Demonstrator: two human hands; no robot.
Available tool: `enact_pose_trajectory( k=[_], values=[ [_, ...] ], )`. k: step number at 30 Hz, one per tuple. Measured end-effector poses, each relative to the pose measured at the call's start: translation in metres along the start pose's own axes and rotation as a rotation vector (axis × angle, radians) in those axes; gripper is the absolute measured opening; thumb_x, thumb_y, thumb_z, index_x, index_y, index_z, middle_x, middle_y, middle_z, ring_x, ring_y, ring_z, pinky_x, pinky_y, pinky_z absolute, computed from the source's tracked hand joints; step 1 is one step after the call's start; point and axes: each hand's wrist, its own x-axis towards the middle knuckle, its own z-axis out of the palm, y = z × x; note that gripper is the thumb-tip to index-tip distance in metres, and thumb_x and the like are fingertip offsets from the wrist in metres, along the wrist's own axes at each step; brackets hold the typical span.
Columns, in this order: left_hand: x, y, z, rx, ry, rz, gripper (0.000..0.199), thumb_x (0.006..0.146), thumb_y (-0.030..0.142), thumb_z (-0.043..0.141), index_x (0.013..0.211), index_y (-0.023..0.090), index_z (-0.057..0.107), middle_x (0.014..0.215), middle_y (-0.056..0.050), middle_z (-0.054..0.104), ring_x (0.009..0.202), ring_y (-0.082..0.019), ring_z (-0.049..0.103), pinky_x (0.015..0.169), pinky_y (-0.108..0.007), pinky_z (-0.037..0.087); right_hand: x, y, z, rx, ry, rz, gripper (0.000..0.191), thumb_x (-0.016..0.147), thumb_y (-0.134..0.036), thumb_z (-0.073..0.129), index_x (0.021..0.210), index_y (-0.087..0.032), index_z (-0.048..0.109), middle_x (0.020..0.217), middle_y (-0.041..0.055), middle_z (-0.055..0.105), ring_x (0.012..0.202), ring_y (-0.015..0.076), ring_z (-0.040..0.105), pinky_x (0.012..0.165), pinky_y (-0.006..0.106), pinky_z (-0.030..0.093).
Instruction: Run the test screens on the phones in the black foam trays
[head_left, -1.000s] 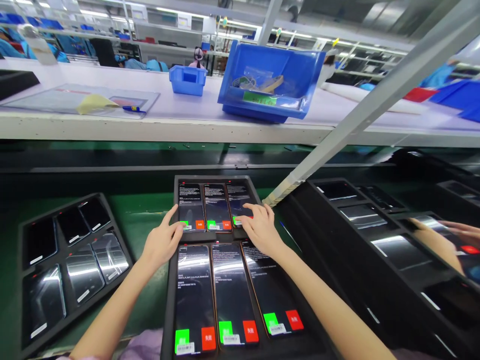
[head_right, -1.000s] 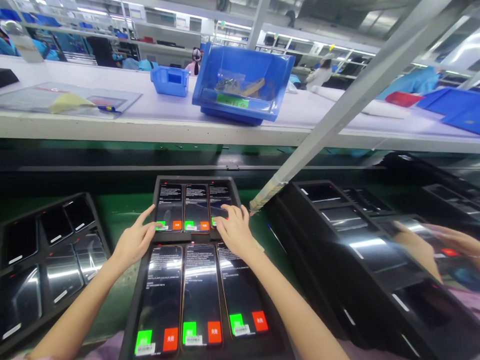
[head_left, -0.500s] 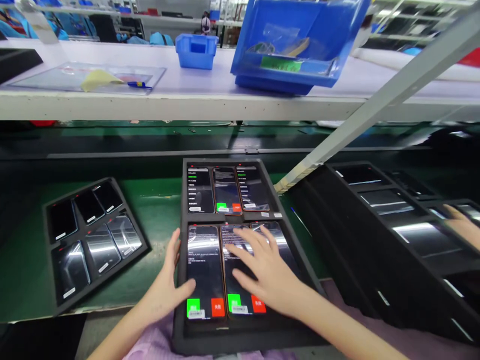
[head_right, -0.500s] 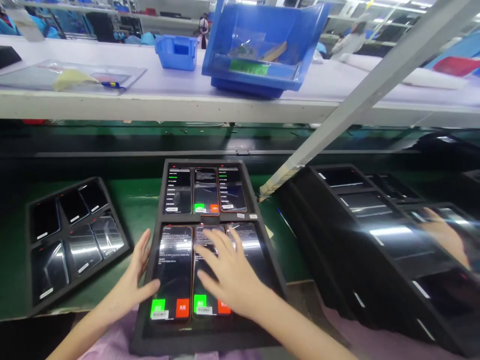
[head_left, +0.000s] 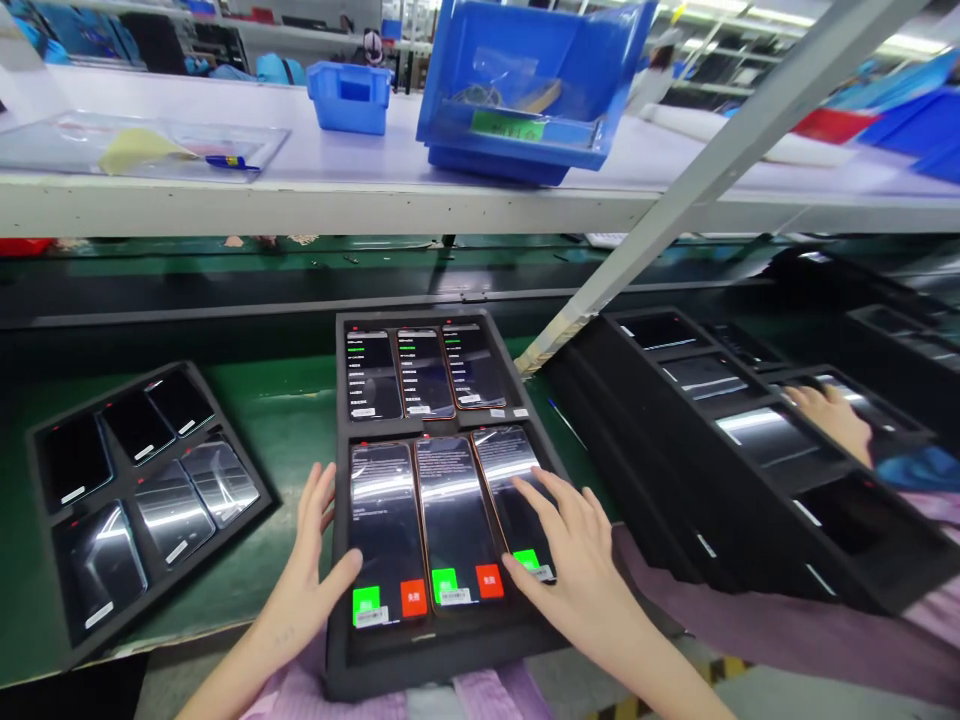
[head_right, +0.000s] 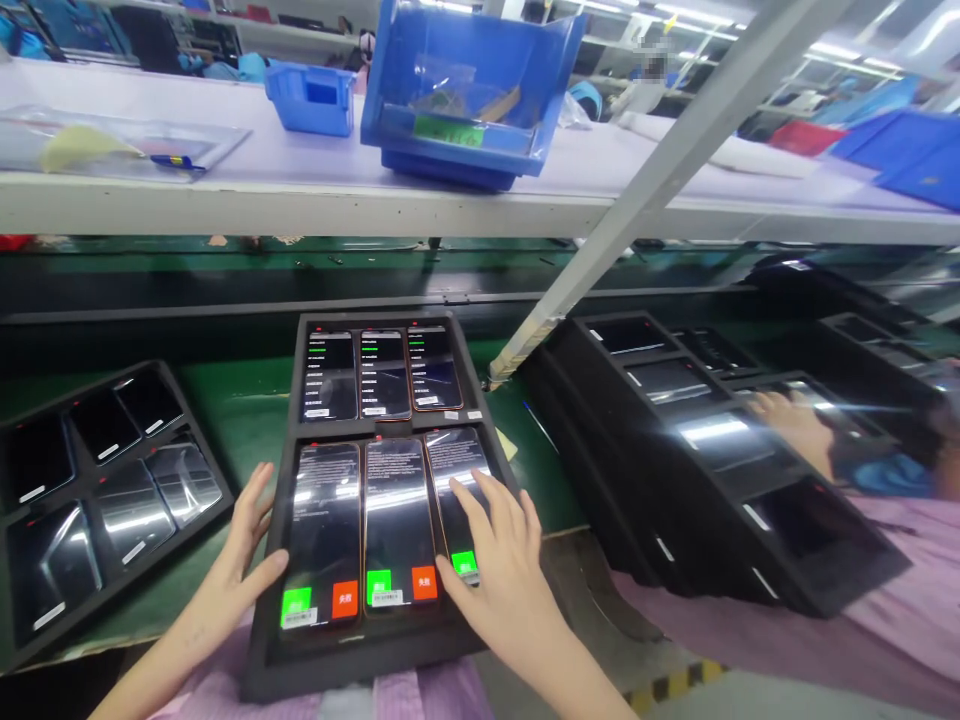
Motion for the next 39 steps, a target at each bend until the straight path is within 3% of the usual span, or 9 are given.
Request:
enact_pose_trajectory(
  k=[4, 10, 16, 21, 24, 30, 39],
  values=[
    [0.014, 0.001, -0.001, 0.047, 0.107, -0.027, 0.062, 0.086, 0.047, 0.044, 0.140, 0.033, 0.019, 0.151, -0.008, 0.003, 0.126, -0.031, 0.038, 0.103, -0.050, 0.034, -0.014, 0.015, 0.003, -0.052, -0.053, 0.025, 0.062, 0.076, -0.027, 0.045, 0.135, -0.026, 0.026, 0.136, 0.0118, 0.038, 0.127, 0.0290, 0.034, 0.101, 0.055, 0.028],
    [0.047, 0.016, -0.011, 0.251, 0.081, -0.020, 0.050, 0.089, 0.047, 0.036, 0.136, 0.031, 0.030, 0.148, -0.008, 0.017, 0.118, -0.027, 0.047, 0.095, -0.046, 0.043, -0.003, 0.021, 0.006, -0.010, -0.045, 0.010, 0.058, 0.077, -0.027, 0.043, 0.133, -0.027, 0.029, 0.137, 0.0102, 0.037, 0.128, 0.0269, 0.033, 0.103, 0.052, 0.027],
    [0.103, 0.026, -0.020, 0.489, 0.097, -0.034, 0.044, 0.091, 0.042, 0.027, 0.130, 0.029, 0.041, 0.142, -0.008, 0.031, 0.084, -0.020, 0.064, 0.088, -0.046, 0.046, 0.075, 0.035, 0.012, 0.079, 0.082, -0.014, 0.037, 0.083, -0.032, 0.038, 0.119, -0.026, 0.047, 0.128, 0.0112, 0.044, 0.124, 0.0267, 0.037, 0.102, 0.053, 0.025],
    [0.156, 0.028, -0.029, 0.576, 0.136, 0.035, 0.045, 0.092, 0.036, 0.024, 0.132, 0.023, 0.040, 0.135, -0.009, 0.040, 0.110, -0.024, 0.054, 0.094, -0.041, 0.043, 0.158, 0.048, 0.037, 0.090, 0.087, -0.111, 0.032, 0.088, -0.030, 0.034, 0.106, -0.025, 0.060, 0.122, 0.0093, 0.049, 0.117, 0.0233, 0.041, 0.100, 0.045, 0.028],
    [0.178, 0.027, -0.037, 0.592, 0.157, 0.046, 0.045, 0.092, 0.034, 0.023, 0.133, 0.024, 0.039, 0.125, -0.008, 0.048, 0.110, -0.022, 0.054, 0.093, -0.038, 0.043, 0.192, 0.050, 0.050, 0.086, 0.095, -0.115, 0.035, 0.090, -0.028, 0.031, 0.102, -0.025, 0.063, 0.115, 0.0094, 0.053, 0.115, 0.0232, 0.041, 0.099, 0.046, 0.027],
    [0.187, 0.025, -0.041, 0.645, 0.144, 0.043, 0.045, 0.093, 0.037, 0.020, 0.125, 0.028, 0.050, 0.117, -0.006, 0.049, 0.088, -0.020, 0.063, 0.085, -0.037, 0.048, 0.217, 0.043, 0.058, 0.102, 0.066, -0.166, 0.041, 0.093, -0.032, 0.025, 0.103, -0.026, 0.064, 0.111, 0.0081, 0.053, 0.113, 0.0214, 0.041, 0.101, 0.044, 0.026],
    [0.186, 0.024, -0.042, 0.682, 0.110, 0.028, 0.050, 0.092, 0.041, 0.017, 0.120, 0.028, 0.056, 0.120, -0.007, 0.045, 0.085, -0.021, 0.064, 0.083, -0.039, 0.048, 0.218, 0.037, 0.060, 0.113, 0.010, -0.204, 0.042, 0.094, -0.038, 0.024, 0.107, -0.033, 0.064, 0.122, 0.0062, 0.047, 0.120, 0.0216, 0.037, 0.104, 0.048, 0.022]
  ],
)
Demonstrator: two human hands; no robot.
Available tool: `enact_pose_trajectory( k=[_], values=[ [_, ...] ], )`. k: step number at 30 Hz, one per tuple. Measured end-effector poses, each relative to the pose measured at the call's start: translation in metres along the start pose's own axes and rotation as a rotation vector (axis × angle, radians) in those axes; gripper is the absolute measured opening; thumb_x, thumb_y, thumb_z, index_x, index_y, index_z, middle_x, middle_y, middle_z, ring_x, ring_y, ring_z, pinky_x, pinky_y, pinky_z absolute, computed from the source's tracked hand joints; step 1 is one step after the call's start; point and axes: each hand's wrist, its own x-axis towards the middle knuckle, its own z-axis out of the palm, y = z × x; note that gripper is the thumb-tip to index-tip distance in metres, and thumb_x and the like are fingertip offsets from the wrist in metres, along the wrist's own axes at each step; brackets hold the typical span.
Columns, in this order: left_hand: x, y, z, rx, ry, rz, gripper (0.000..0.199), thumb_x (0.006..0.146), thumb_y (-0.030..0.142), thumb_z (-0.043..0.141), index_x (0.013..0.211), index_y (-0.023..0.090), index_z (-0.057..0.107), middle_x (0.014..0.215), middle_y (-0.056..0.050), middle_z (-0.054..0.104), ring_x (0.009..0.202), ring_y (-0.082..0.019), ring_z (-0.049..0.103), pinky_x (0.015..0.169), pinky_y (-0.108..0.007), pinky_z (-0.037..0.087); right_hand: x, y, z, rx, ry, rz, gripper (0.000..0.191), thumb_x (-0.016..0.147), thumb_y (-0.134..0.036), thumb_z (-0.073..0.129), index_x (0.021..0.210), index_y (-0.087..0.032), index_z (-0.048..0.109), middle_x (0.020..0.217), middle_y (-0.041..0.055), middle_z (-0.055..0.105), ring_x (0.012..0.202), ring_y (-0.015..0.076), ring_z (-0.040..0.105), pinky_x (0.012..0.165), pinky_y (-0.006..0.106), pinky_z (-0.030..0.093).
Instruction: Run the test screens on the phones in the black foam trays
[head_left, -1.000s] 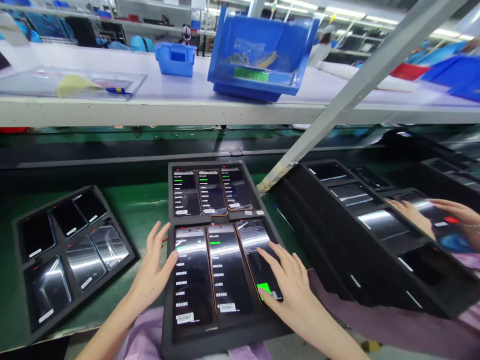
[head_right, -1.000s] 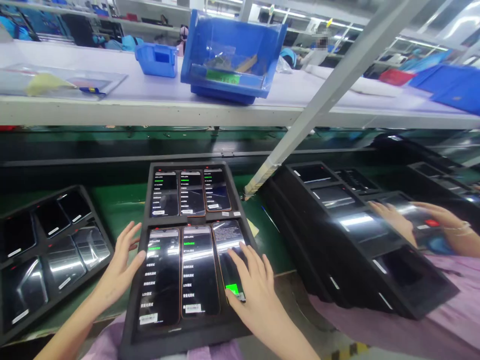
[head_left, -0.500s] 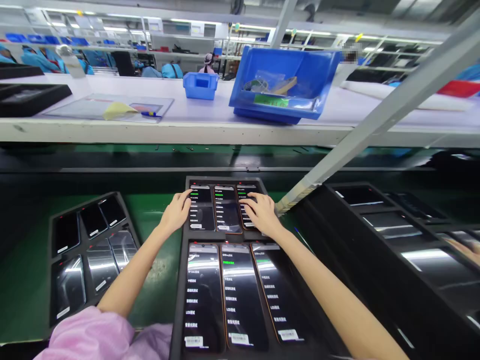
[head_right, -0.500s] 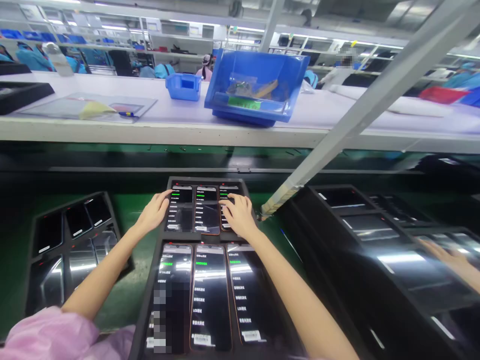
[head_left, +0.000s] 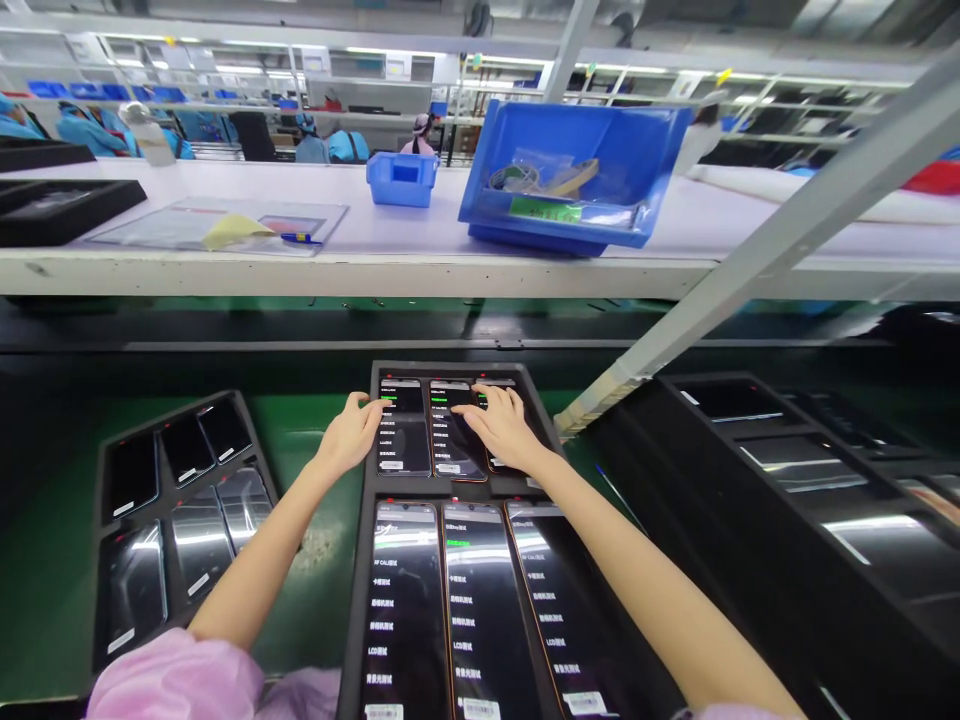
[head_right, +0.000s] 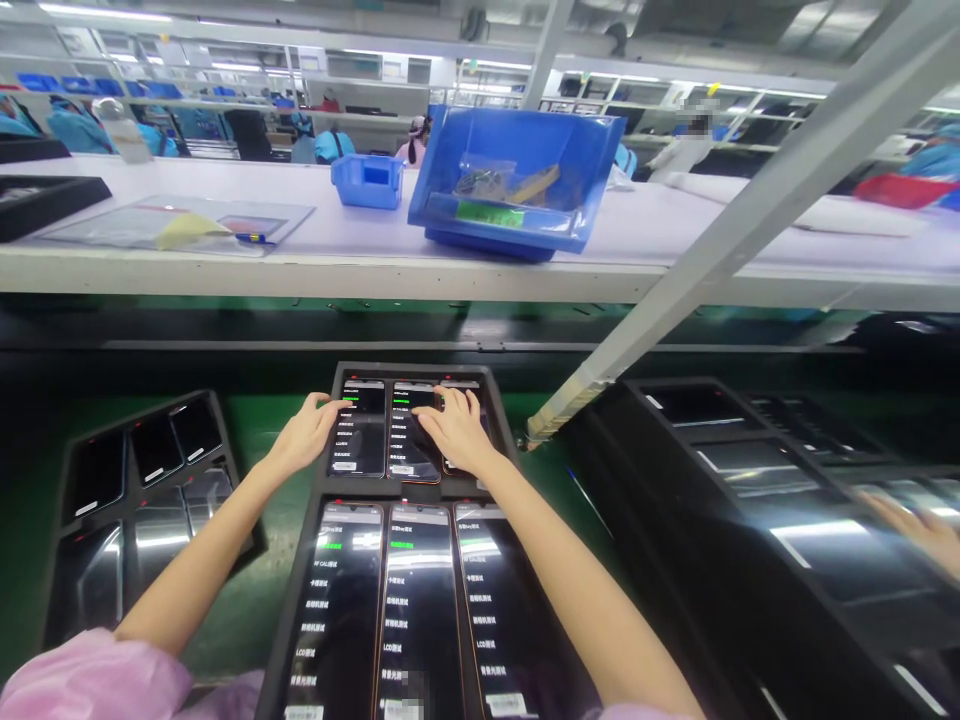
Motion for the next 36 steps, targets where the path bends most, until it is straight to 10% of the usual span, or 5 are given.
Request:
enact_pose_trajectory(
  k=[22, 36],
  values=[
    [-0.016, -0.004, 0.019, -0.389, 0.145, 0.025, 0.048, 0.092, 0.037, 0.022, 0.133, 0.017, 0.039, 0.136, -0.010, 0.044, 0.129, -0.019, 0.036, 0.108, -0.039, 0.027, -0.029, 0.031, -0.019, 0.005, 0.270, 0.328, 0.048, 0.090, -0.024, 0.024, 0.087, -0.024, 0.071, 0.113, 0.0083, 0.052, 0.112, 0.0231, 0.042, 0.102, 0.049, 0.023],
    [-0.028, 0.014, 0.046, -0.844, 0.239, -0.119, 0.054, 0.083, 0.020, 0.041, 0.135, 0.017, 0.027, 0.145, -0.010, 0.031, 0.136, -0.020, 0.023, 0.113, -0.040, 0.013, -0.042, 0.030, -0.021, 0.129, 0.151, 0.115, 0.048, 0.086, -0.019, 0.028, 0.073, -0.029, 0.072, 0.110, 0.0017, 0.057, 0.108, 0.0197, 0.045, 0.098, 0.041, 0.031]
  ],
)
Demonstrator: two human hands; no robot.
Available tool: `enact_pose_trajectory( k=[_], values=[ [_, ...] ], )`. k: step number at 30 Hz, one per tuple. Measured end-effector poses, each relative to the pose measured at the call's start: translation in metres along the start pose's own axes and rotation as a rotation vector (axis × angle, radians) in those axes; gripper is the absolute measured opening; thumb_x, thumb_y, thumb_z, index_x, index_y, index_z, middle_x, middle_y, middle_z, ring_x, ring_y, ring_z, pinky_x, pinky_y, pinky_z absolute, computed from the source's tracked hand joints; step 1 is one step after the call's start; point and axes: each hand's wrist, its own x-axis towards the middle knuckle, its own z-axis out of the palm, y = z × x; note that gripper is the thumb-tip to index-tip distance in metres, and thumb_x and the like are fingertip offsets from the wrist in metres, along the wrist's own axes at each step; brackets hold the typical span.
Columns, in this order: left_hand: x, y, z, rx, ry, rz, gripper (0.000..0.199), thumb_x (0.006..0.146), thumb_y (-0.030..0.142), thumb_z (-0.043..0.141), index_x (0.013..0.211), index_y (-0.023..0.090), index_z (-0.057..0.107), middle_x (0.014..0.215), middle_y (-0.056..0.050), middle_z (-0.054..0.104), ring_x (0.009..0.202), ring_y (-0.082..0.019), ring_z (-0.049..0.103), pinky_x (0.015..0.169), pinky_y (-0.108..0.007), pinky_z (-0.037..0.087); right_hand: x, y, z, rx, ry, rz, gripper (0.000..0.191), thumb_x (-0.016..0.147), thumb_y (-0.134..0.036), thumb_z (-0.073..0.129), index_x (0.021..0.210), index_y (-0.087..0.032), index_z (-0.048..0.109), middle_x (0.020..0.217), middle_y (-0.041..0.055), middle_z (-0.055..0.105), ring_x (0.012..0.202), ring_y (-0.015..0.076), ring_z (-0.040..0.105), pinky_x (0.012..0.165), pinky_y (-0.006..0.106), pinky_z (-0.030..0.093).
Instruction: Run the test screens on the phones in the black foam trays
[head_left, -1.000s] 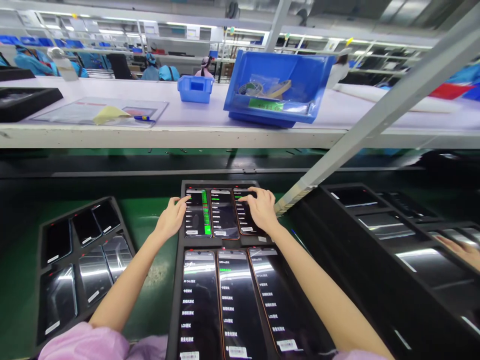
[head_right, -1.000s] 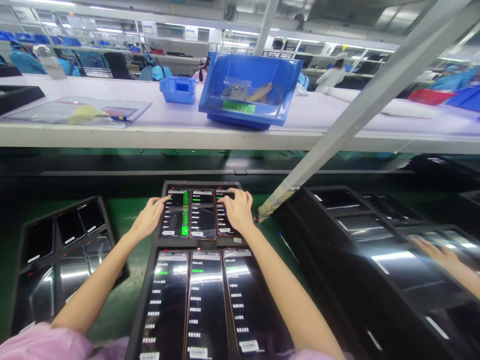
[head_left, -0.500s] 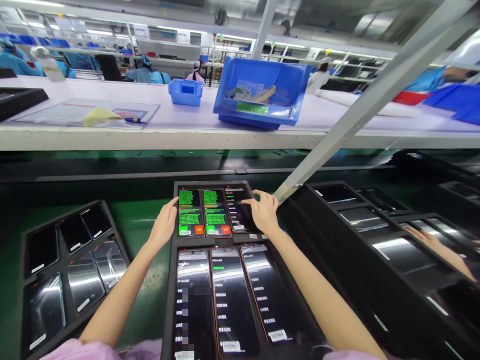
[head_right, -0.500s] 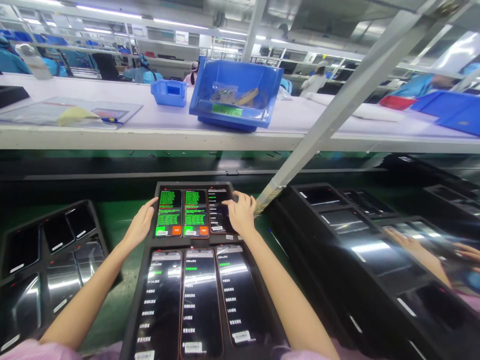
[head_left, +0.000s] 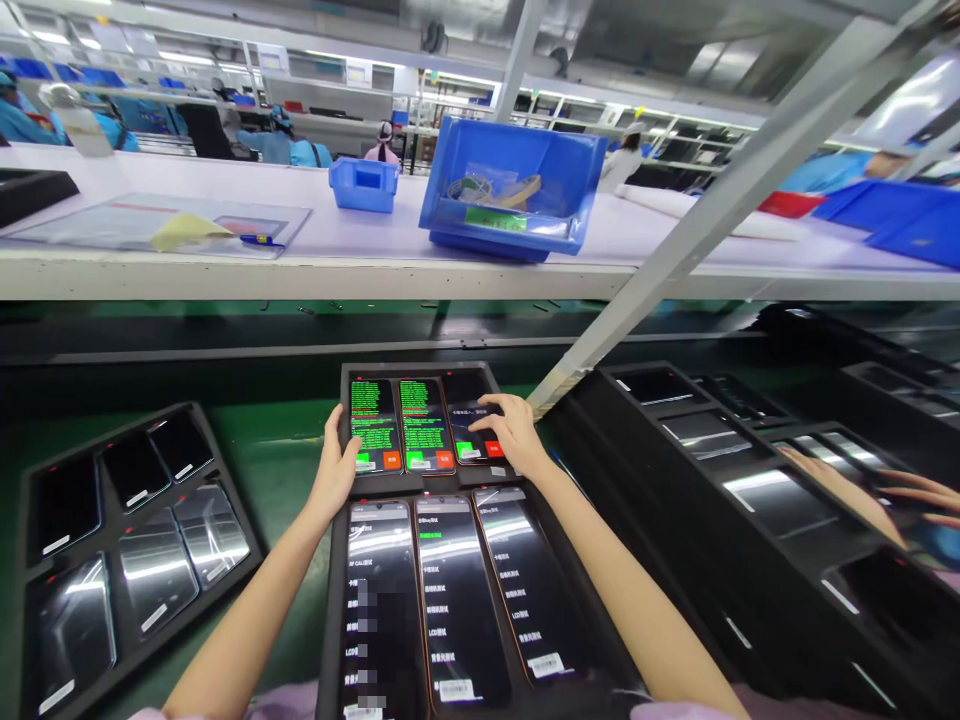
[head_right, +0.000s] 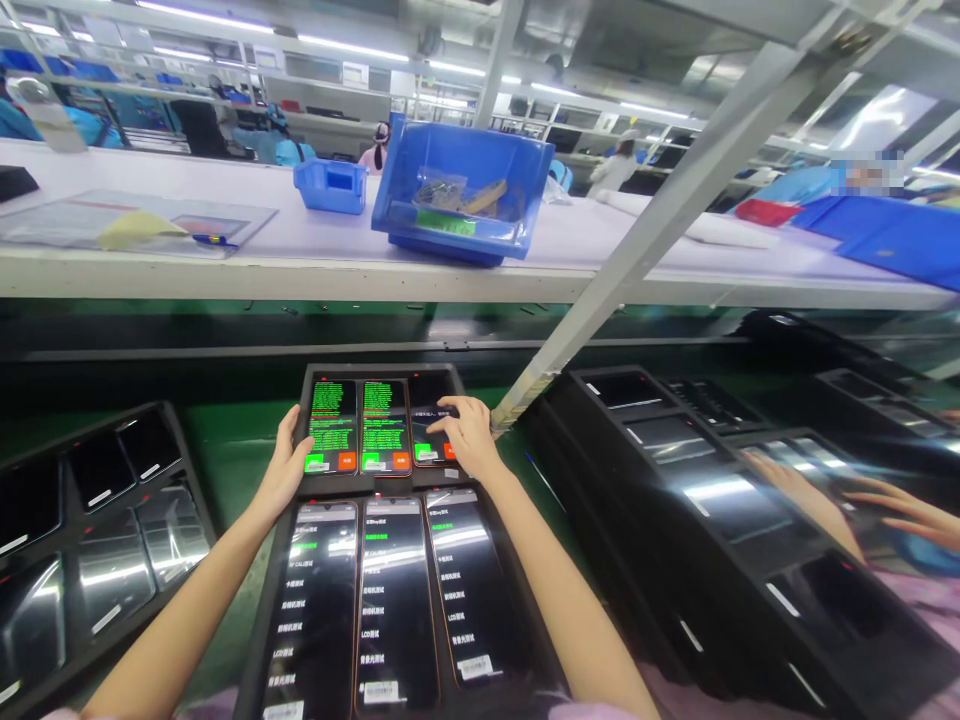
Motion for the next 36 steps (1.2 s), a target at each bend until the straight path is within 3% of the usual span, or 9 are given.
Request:
enact_pose_trajectory(
  k=[5, 13, 25, 30, 36],
  values=[
    [-0.001, 0.002, 0.000, -0.011, -0.001, -0.017, 0.055, 0.081, 0.020, 0.041, 0.134, 0.015, 0.028, 0.144, -0.012, 0.031, 0.135, -0.021, 0.024, 0.113, -0.039, 0.014, -0.007, -0.007, -0.001, 0.030, -0.111, -0.104, 0.047, 0.085, -0.019, 0.031, 0.060, -0.031, 0.070, 0.112, -0.0049, 0.058, 0.109, 0.0173, 0.045, 0.103, 0.040, 0.025],
    [-0.002, 0.004, 0.000, -0.009, -0.001, -0.038, 0.054, 0.079, 0.017, 0.042, 0.132, 0.018, 0.031, 0.140, -0.010, 0.037, 0.133, -0.022, 0.029, 0.112, -0.041, 0.017, 0.015, 0.005, 0.011, -0.069, 0.037, 0.136, 0.051, 0.093, -0.030, 0.017, 0.102, -0.027, 0.067, 0.115, 0.0088, 0.052, 0.113, 0.0235, 0.042, 0.099, 0.049, 0.029],
    [-0.004, 0.006, 0.000, -0.018, -0.007, -0.038, 0.057, 0.078, 0.018, 0.043, 0.134, 0.018, 0.030, 0.141, -0.010, 0.036, 0.134, -0.022, 0.026, 0.112, -0.040, 0.017, 0.017, 0.002, 0.013, -0.125, 0.054, 0.147, 0.045, 0.092, -0.029, 0.024, 0.098, -0.031, 0.068, 0.121, 0.0060, 0.048, 0.118, 0.0225, 0.038, 0.104, 0.051, 0.019],
    [-0.002, 0.006, -0.001, -0.042, -0.017, -0.045, 0.060, 0.077, 0.019, 0.043, 0.135, 0.016, 0.027, 0.144, -0.010, 0.031, 0.135, -0.021, 0.025, 0.113, -0.038, 0.016, -0.009, -0.003, -0.002, -0.101, 0.145, 0.196, 0.053, 0.091, -0.024, 0.018, 0.088, -0.028, 0.071, 0.113, 0.0054, 0.052, 0.112, 0.0220, 0.042, 0.103, 0.050, 0.021],
    [-0.002, 0.000, -0.003, -0.053, -0.025, -0.037, 0.061, 0.078, 0.020, 0.045, 0.136, 0.018, 0.026, 0.146, -0.008, 0.028, 0.136, -0.020, 0.023, 0.113, -0.035, 0.016, -0.078, -0.022, -0.027, -0.019, 0.094, 0.159, 0.050, 0.090, -0.026, 0.022, 0.084, -0.030, 0.072, 0.114, 0.0030, 0.054, 0.110, 0.0215, 0.044, 0.100, 0.046, 0.028]
  ],
)
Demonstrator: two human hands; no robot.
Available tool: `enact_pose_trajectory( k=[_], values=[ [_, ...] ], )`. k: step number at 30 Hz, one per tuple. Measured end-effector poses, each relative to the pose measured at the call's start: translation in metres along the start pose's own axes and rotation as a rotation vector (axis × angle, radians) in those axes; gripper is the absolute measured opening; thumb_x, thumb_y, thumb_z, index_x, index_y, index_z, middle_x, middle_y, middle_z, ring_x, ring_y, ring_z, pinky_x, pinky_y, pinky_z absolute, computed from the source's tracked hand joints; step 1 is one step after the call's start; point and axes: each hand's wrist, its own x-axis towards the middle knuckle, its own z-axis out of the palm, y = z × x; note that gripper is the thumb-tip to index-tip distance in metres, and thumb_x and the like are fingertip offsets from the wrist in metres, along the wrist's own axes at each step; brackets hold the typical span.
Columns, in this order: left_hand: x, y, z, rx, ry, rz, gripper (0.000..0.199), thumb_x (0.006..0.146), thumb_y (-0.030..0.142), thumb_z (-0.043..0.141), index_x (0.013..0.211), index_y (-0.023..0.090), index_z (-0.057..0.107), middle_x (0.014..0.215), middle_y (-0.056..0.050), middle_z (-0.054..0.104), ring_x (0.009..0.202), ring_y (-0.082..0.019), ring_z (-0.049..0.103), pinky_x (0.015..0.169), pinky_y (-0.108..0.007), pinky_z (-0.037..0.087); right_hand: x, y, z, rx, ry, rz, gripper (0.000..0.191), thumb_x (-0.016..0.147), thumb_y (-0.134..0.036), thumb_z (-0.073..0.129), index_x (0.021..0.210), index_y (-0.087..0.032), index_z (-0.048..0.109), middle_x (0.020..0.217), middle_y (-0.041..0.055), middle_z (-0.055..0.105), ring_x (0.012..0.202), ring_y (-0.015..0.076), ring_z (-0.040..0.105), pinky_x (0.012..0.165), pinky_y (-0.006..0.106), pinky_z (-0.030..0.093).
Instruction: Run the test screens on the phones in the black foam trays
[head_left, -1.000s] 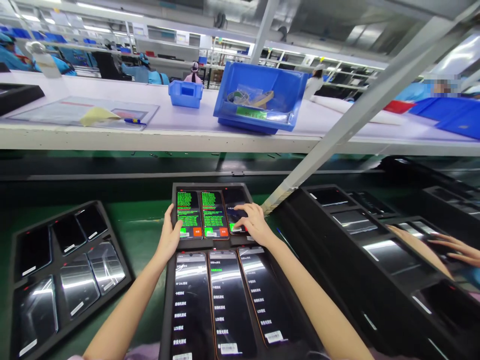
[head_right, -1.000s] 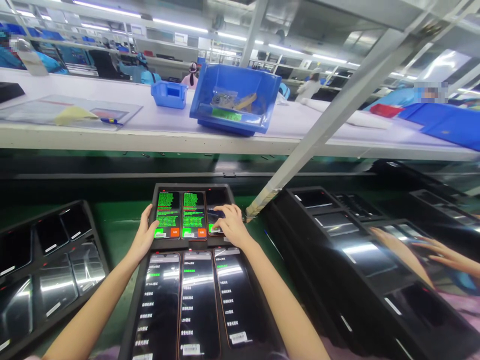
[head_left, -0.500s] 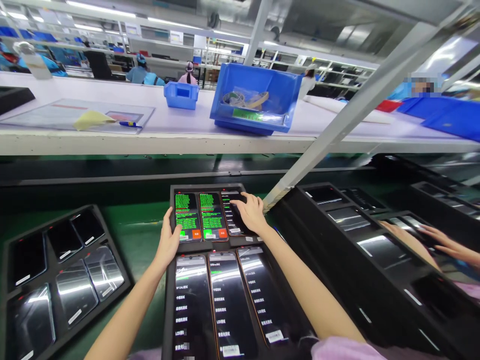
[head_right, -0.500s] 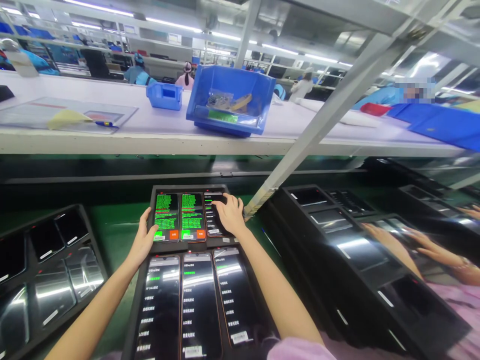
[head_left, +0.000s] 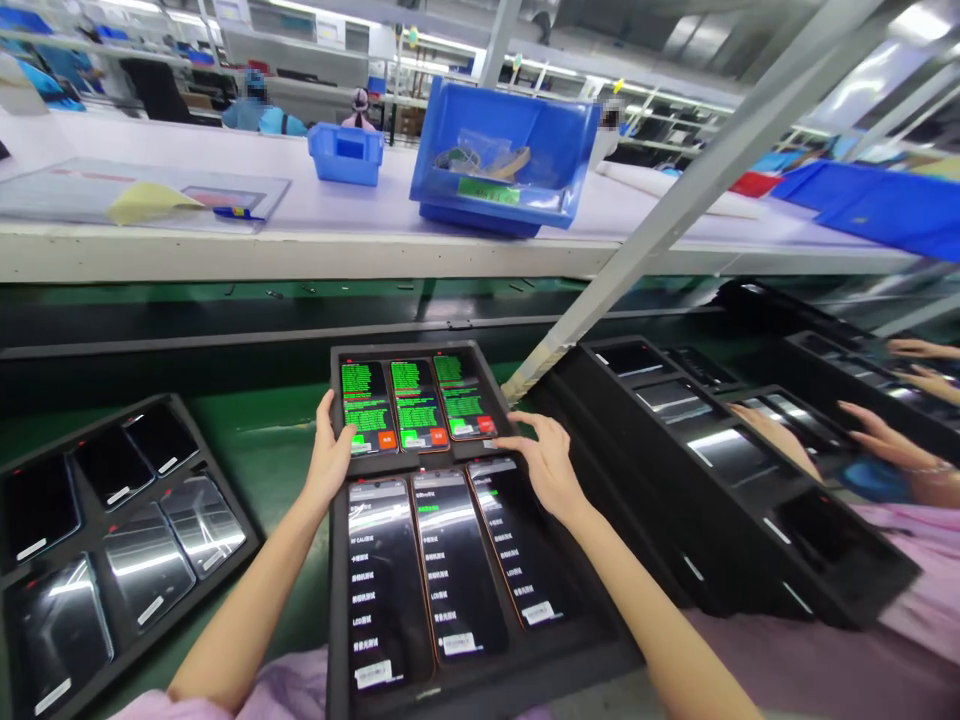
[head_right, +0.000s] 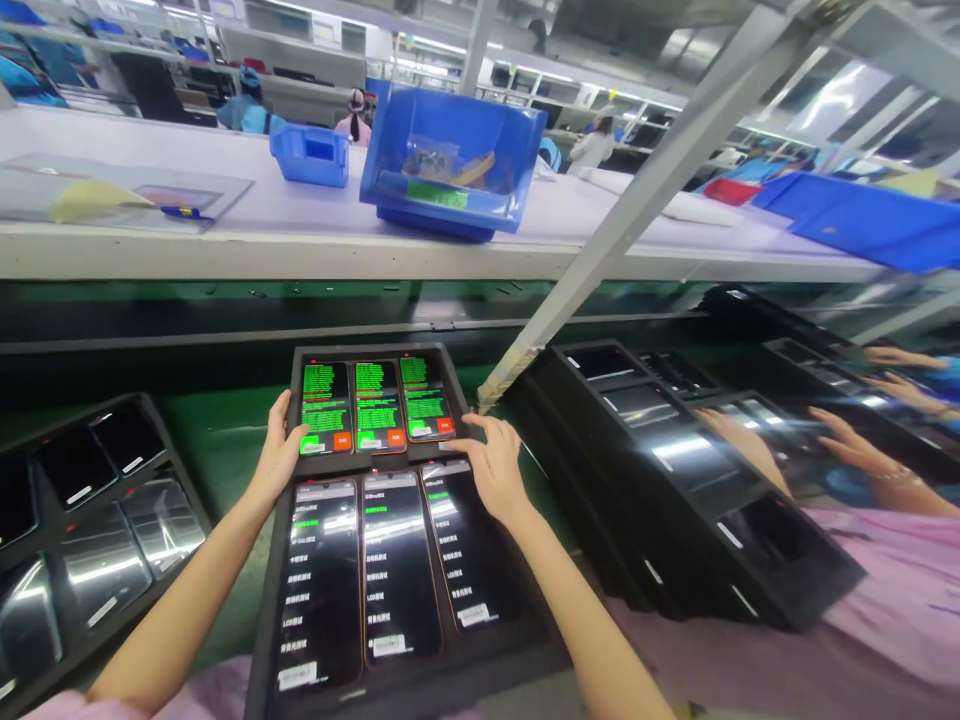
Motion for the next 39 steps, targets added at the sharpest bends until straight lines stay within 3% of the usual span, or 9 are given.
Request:
enact_pose_trajectory(
  k=[4, 7, 13, 18, 22, 26, 30, 33, 39],
  values=[
    [0.004, -0.005, 0.000, -0.011, 0.003, 0.019, 0.061, 0.078, 0.019, 0.046, 0.136, 0.021, 0.026, 0.146, -0.006, 0.028, 0.136, -0.019, 0.022, 0.113, -0.034, 0.016, -0.046, -0.010, -0.017, 0.124, -0.110, -0.081, 0.048, 0.091, -0.028, 0.025, 0.082, -0.032, 0.072, 0.118, 0.0010, 0.052, 0.114, 0.0224, 0.042, 0.100, 0.046, 0.029],
    [0.004, -0.004, 0.000, -0.013, 0.010, 0.001, 0.062, 0.078, 0.018, 0.046, 0.136, 0.022, 0.025, 0.147, -0.006, 0.027, 0.137, -0.018, 0.021, 0.113, -0.034, 0.016, -0.062, -0.016, -0.021, 0.087, -0.126, -0.081, 0.048, 0.091, -0.028, 0.024, 0.084, -0.032, 0.071, 0.118, 0.0020, 0.052, 0.115, 0.0232, 0.041, 0.101, 0.049, 0.027],
    [-0.037, 0.000, -0.007, -0.049, -0.051, -0.074, 0.072, 0.074, 0.020, 0.052, 0.138, 0.022, 0.021, 0.148, -0.007, 0.024, 0.136, -0.023, 0.023, 0.112, -0.038, 0.020, -0.060, -0.022, -0.020, -0.050, -0.178, -0.052, 0.045, 0.091, -0.028, 0.024, 0.090, -0.031, 0.069, 0.121, 0.0043, 0.049, 0.116, 0.0245, 0.038, 0.100, 0.053, 0.026],
    [-0.081, -0.004, -0.017, -0.033, -0.144, -0.059, 0.078, 0.068, 0.016, 0.053, 0.139, 0.026, 0.021, 0.147, -0.005, 0.027, 0.136, -0.024, 0.022, 0.111, -0.039, 0.023, -0.061, -0.039, -0.019, -0.104, -0.179, -0.143, 0.047, 0.092, -0.026, 0.022, 0.096, -0.031, 0.068, 0.124, 0.0049, 0.047, 0.118, 0.0234, 0.038, 0.102, 0.054, 0.024],
    [-0.090, -0.001, -0.020, -0.062, -0.157, -0.109, 0.081, 0.066, 0.014, 0.048, 0.141, 0.025, 0.016, 0.149, -0.003, 0.023, 0.136, -0.022, 0.022, 0.111, -0.037, 0.023, -0.059, -0.062, -0.011, -0.106, -0.285, -0.253, 0.042, 0.092, -0.025, 0.026, 0.108, -0.031, 0.064, 0.127, 0.0063, 0.047, 0.120, 0.0234, 0.037, 0.103, 0.052, 0.026],
    [-0.090, 0.005, -0.021, -0.088, -0.200, -0.137, 0.086, 0.063, 0.014, 0.046, 0.142, 0.023, 0.012, 0.150, -0.003, 0.020, 0.137, -0.022, 0.018, 0.111, -0.036, 0.022, -0.051, -0.071, -0.007, -0.113, -0.355, -0.310, 0.040, 0.091, -0.022, 0.028, 0.106, -0.031, 0.065, 0.131, 0.0077, 0.044, 0.123, 0.0244, 0.036, 0.102, 0.053, 0.029],
    [-0.091, 0.009, -0.020, -0.046, -0.246, -0.075, 0.093, 0.061, 0.012, 0.051, 0.143, 0.022, 0.009, 0.147, -0.004, 0.027, 0.137, -0.023, 0.019, 0.110, -0.035, 0.026, -0.046, -0.064, -0.012, -0.089, -0.302, -0.318, 0.041, 0.092, -0.026, 0.027, 0.108, -0.032, 0.063, 0.132, 0.0063, 0.044, 0.124, 0.0247, 0.036, 0.103, 0.054, 0.027],
    [-0.091, 0.008, -0.021, -0.035, -0.256, -0.049, 0.094, 0.062, 0.014, 0.055, 0.143, 0.022, 0.008, 0.148, -0.005, 0.024, 0.137, -0.024, 0.017, 0.111, -0.036, 0.023, -0.051, -0.059, -0.019, -0.076, -0.235, -0.291, 0.041, 0.092, -0.028, 0.026, 0.109, -0.032, 0.063, 0.132, 0.0047, 0.043, 0.124, 0.0245, 0.036, 0.104, 0.053, 0.026],
    [-0.119, 0.008, -0.036, -0.065, -0.316, -0.103, 0.091, 0.066, 0.024, 0.058, 0.143, 0.022, 0.009, 0.151, -0.007, 0.016, 0.138, -0.026, 0.011, 0.113, -0.042, 0.014, -0.091, -0.062, -0.030, -0.031, -0.150, -0.241, 0.041, 0.090, -0.026, 0.027, 0.100, -0.033, 0.066, 0.124, 0.0024, 0.049, 0.117, 0.0233, 0.042, 0.102, 0.050, 0.027]
  ],
)
